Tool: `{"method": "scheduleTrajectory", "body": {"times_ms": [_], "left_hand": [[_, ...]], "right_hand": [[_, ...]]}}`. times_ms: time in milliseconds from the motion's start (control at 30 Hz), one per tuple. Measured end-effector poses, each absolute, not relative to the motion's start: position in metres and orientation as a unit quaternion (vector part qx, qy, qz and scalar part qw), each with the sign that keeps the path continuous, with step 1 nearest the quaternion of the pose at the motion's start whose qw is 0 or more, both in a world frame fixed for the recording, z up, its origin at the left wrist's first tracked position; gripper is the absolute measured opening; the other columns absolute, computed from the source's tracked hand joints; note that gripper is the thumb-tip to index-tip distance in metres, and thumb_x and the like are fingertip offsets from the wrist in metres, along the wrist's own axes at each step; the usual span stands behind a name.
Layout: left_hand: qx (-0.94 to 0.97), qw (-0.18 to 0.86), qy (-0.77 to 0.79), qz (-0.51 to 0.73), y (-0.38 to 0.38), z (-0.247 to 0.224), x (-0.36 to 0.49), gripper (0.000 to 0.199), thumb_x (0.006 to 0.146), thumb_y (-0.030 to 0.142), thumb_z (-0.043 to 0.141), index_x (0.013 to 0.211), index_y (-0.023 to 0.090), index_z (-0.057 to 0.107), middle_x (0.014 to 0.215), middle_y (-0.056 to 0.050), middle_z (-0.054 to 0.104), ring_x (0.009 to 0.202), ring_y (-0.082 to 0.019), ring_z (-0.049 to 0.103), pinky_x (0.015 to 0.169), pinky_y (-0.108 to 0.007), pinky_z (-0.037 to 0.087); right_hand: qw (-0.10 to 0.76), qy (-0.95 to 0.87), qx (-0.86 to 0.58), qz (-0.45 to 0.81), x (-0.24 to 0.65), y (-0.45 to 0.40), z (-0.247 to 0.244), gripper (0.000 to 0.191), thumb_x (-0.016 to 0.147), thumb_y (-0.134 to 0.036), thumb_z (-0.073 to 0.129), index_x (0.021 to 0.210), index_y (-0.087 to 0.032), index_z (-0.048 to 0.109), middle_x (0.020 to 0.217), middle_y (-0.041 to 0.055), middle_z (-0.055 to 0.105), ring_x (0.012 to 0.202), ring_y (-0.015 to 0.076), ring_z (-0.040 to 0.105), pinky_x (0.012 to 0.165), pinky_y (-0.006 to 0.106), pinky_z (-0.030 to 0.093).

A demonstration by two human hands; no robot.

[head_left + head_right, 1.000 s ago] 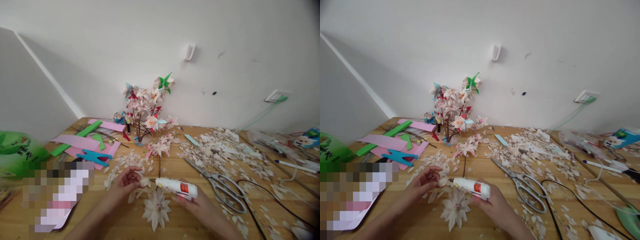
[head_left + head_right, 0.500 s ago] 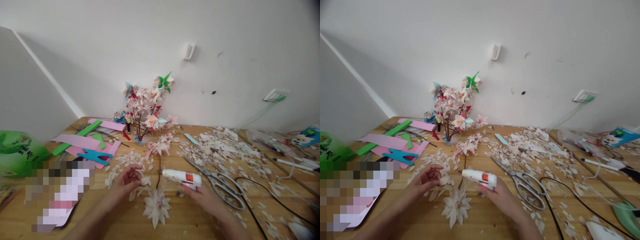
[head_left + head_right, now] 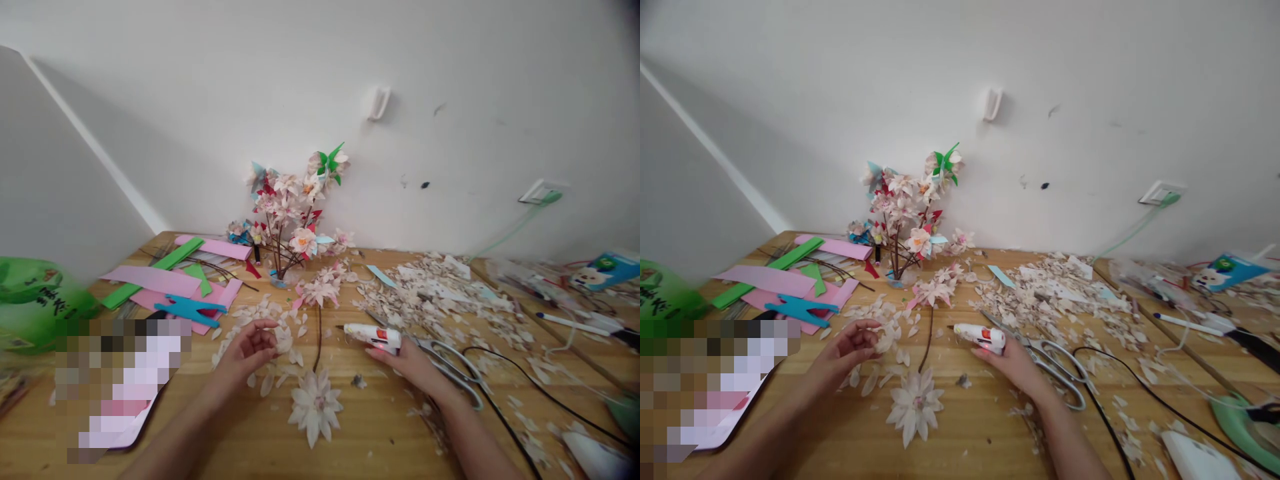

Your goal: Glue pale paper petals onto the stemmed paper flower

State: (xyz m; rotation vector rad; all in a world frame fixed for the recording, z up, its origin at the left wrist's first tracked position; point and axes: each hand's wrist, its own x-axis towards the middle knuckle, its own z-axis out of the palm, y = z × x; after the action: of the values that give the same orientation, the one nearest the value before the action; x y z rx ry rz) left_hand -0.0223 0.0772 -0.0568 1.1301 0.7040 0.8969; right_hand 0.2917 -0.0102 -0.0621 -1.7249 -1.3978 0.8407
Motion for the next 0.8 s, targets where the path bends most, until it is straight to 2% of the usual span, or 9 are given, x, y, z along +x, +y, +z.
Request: {"method": "scheduleTrajectory", "body": {"times_ms": [100,167,233,300,367,467,567,700,800], "left_hand": [[0.498,0.690,0.325,0.412,0.077,-0.055,-0.022,0.031,0.065,0.019,0.070,0.094,0.021,0.061,0.071,0.002,0.058,0.071,-0.013,0.055,0.070,-0.028,0.048],[0.493,0.688,0.331,0.418,0.077,-0.055,-0.021,0.031,0.064,0.018,0.071,0.093,0.020,0.061,0.070,0.002,0.058,0.070,-0.013,0.055,0.070,-0.029,0.049],[0.488,0.686,0.334,0.424,0.077,-0.055,-0.021,0.031,0.063,0.019,0.072,0.093,0.020,0.061,0.069,0.002,0.058,0.069,-0.013,0.056,0.070,-0.028,0.049],[0.485,0.684,0.336,0.429,0.077,-0.055,-0.021,0.032,0.063,0.019,0.072,0.093,0.020,0.061,0.068,0.003,0.059,0.069,-0.012,0.057,0.070,-0.028,0.050],[0.482,0.683,0.337,0.434,0.076,-0.054,-0.021,0.032,0.062,0.020,0.073,0.092,0.020,0.061,0.068,0.003,0.059,0.069,-0.012,0.057,0.071,-0.028,0.050],[0.476,0.681,0.340,0.441,0.074,-0.050,-0.021,0.032,0.062,0.021,0.073,0.091,0.020,0.061,0.067,0.004,0.059,0.069,-0.012,0.057,0.071,-0.028,0.051],[0.473,0.677,0.342,0.448,0.073,-0.046,-0.022,0.032,0.062,0.022,0.074,0.091,0.020,0.060,0.067,0.004,0.059,0.068,-0.012,0.058,0.070,-0.027,0.051],[0.466,0.667,0.347,0.466,0.077,-0.044,-0.026,0.032,0.064,0.022,0.072,0.094,0.021,0.059,0.069,0.004,0.059,0.068,-0.010,0.057,0.071,-0.025,0.050],[0.434,0.672,0.357,0.482,0.081,-0.045,-0.029,0.035,0.062,0.022,0.073,0.095,0.020,0.059,0.069,0.004,0.060,0.067,-0.011,0.058,0.069,-0.025,0.051]], "right_hand": [[0.423,-0.547,-0.697,0.190,0.296,-0.019,-0.052,0.060,0.068,-0.046,0.067,0.117,-0.017,0.048,0.111,0.0116,0.060,0.095,0.0251,0.058,0.085,0.041,0.045],[0.450,-0.559,-0.694,0.055,0.288,-0.028,-0.038,0.048,0.073,-0.043,0.065,0.112,-0.020,0.050,0.106,0.0102,0.059,0.093,0.0245,0.055,0.085,0.040,0.043],[0.451,-0.598,-0.662,0.016,0.267,-0.035,-0.026,0.029,0.078,-0.040,0.061,0.100,-0.022,0.056,0.091,0.0067,0.060,0.081,0.0220,0.056,0.078,0.036,0.044],[0.377,-0.677,-0.615,0.147,0.238,-0.039,-0.020,0.015,0.084,-0.036,0.055,0.090,-0.023,0.060,0.080,0.0038,0.061,0.071,0.0185,0.057,0.068,0.029,0.046],[0.285,-0.724,-0.573,0.257,0.210,-0.037,-0.023,0.017,0.083,-0.034,0.058,0.094,-0.022,0.062,0.079,0.0029,0.063,0.070,0.0178,0.058,0.065,0.027,0.045],[0.236,-0.746,-0.553,0.285,0.185,-0.030,-0.036,0.013,0.078,-0.028,0.064,0.089,-0.021,0.063,0.079,0.0022,0.063,0.072,0.0177,0.057,0.066,0.026,0.043],[0.282,-0.703,-0.564,0.329,0.182,-0.023,-0.045,0.007,0.079,-0.025,0.060,0.076,-0.019,0.061,0.075,0.0011,0.062,0.071,0.0163,0.055,0.065,0.024,0.041],[0.424,-0.507,-0.557,0.503,0.190,-0.015,-0.044,0.026,0.076,-0.045,0.057,0.073,-0.020,0.055,0.063,-0.0018,0.057,0.056,0.0139,0.053,0.052,0.023,0.040],[0.458,-0.436,-0.529,0.565,0.192,-0.010,-0.045,0.038,0.075,-0.057,0.048,0.070,-0.021,0.057,0.060,0.0015,0.059,0.053,0.0170,0.055,0.050,0.026,0.042]]}}
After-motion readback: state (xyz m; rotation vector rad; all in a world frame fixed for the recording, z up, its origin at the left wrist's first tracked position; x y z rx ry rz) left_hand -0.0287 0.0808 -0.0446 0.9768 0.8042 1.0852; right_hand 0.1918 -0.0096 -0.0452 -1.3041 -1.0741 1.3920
